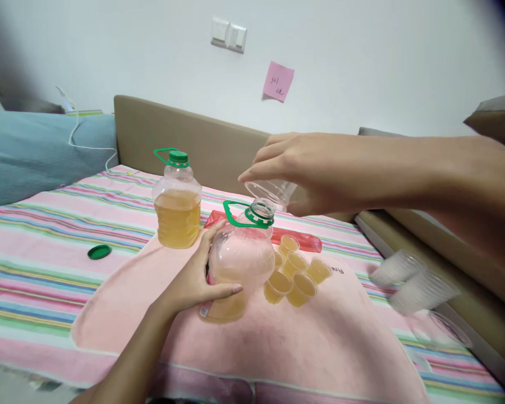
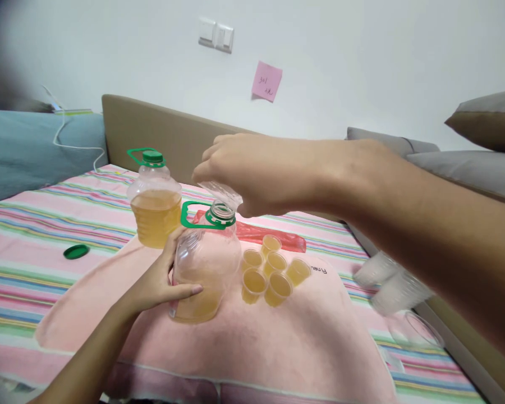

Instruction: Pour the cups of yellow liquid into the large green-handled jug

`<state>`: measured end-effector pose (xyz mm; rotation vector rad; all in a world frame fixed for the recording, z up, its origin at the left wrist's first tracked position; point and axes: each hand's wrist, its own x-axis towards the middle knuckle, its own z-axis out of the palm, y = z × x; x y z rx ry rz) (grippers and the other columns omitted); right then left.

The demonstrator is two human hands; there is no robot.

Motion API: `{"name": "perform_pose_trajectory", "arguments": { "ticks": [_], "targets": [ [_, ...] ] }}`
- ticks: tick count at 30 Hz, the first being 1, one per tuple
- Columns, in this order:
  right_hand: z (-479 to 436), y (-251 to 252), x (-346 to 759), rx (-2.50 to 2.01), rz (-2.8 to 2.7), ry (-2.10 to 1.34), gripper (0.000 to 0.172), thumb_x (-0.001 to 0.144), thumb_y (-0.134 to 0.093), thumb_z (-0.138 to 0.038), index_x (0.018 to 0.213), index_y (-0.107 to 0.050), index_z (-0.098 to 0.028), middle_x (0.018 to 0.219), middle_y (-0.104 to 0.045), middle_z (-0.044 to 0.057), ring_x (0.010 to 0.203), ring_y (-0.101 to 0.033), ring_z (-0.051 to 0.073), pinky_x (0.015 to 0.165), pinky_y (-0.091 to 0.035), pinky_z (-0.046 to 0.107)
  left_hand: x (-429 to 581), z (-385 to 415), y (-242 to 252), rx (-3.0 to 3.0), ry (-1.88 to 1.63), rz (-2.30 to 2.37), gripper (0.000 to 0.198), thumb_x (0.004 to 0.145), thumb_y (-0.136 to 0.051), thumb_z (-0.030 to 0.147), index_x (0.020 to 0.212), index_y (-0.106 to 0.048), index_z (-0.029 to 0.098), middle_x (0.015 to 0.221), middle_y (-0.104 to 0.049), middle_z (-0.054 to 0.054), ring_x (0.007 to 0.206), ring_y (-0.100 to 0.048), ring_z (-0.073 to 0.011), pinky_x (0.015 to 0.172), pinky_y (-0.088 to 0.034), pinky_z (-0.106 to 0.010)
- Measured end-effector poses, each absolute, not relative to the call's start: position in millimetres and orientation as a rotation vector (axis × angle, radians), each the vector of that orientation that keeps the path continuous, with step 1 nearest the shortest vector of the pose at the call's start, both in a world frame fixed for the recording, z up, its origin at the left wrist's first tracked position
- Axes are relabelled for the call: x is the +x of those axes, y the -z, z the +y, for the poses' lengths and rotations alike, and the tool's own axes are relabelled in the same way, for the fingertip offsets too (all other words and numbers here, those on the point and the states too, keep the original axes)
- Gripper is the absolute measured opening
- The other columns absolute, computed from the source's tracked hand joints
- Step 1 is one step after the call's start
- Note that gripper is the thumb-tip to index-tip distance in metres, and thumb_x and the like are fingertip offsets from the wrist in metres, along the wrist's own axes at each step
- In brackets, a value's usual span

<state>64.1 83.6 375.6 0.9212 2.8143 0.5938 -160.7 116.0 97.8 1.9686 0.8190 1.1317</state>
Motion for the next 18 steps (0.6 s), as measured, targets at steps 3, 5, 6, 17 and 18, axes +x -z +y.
{"name": "perform_pose_trajectory", "arguments": {
  "ticks": [3, 5, 6, 17, 18],
  "targets": [
    [83.7, -375.0, 66.2, 0.843, 2.826, -0.624, 0.051, 0.089, -0.067, -0.012, 0.137, -0.075, -0.027, 0.139, -0.077, 0.003, 0.134, -0.064, 0.029, 0.111, -0.051, 0.046, -161.0, 116.2, -97.7, 1.977, -1.138, 0.826, 0.129, 0.074, -0.096, 0.066, 0.175, -0.021, 0.035, 0.176, -0.036, -0.019, 0.166, -0.033, -0.0521, 0.136, -0.023, -0.077],
    [84.2, -375.0, 68.2, 0.798, 2.834, -0.644, 0.054, 0.089, -0.063, -0.009, 0.14, -0.073, -0.026, 0.141, -0.075, 0.004, 0.134, -0.063, 0.028, 0.112, -0.05, 0.045, -161.3, 116.3, -97.6, 1.983, -1.141, 0.823, 0.13, 0.075, -0.096, 0.066, 0.176, -0.02, 0.035, 0.176, -0.036, -0.019, 0.166, -0.034, -0.0522, 0.136, -0.023, -0.077],
    [84.5, -375.1, 69.2, 0.785, 2.84, -0.648, 0.056, 0.089, -0.062, -0.009, 0.141, -0.072, -0.027, 0.141, -0.075, 0.004, 0.135, -0.063, 0.028, 0.112, -0.05, 0.045, -161.4, 116.3, -97.5, 1.986, -1.142, 0.82, 0.13, 0.075, -0.096, 0.066, 0.176, -0.02, 0.036, 0.176, -0.036, -0.018, 0.166, -0.034, -0.0522, 0.136, -0.024, -0.077],
    [84.8, -375.0, 75.5, 0.79, 2.854, -0.664, 0.061, 0.088, -0.061, -0.011, 0.146, -0.07, -0.03, 0.143, -0.072, 0.003, 0.139, -0.061, 0.03, 0.112, -0.049, 0.046, -161.7, 117.6, -95.1, 1.994, -1.146, 0.802, 0.131, 0.075, -0.096, 0.067, 0.177, -0.019, 0.038, 0.176, -0.036, -0.018, 0.166, -0.034, -0.0522, 0.136, -0.023, -0.078],
    [83.9, -375.5, 75.2, 0.804, 2.852, -0.668, 0.061, 0.088, -0.061, -0.011, 0.146, -0.071, -0.03, 0.143, -0.072, 0.003, 0.139, -0.061, 0.03, 0.112, -0.05, 0.046, -161.6, 117.7, -94.9, 1.994, -1.148, 0.801, 0.131, 0.075, -0.096, 0.067, 0.177, -0.019, 0.037, 0.176, -0.036, -0.018, 0.166, -0.034, -0.0522, 0.136, -0.023, -0.077]
  ]
}}
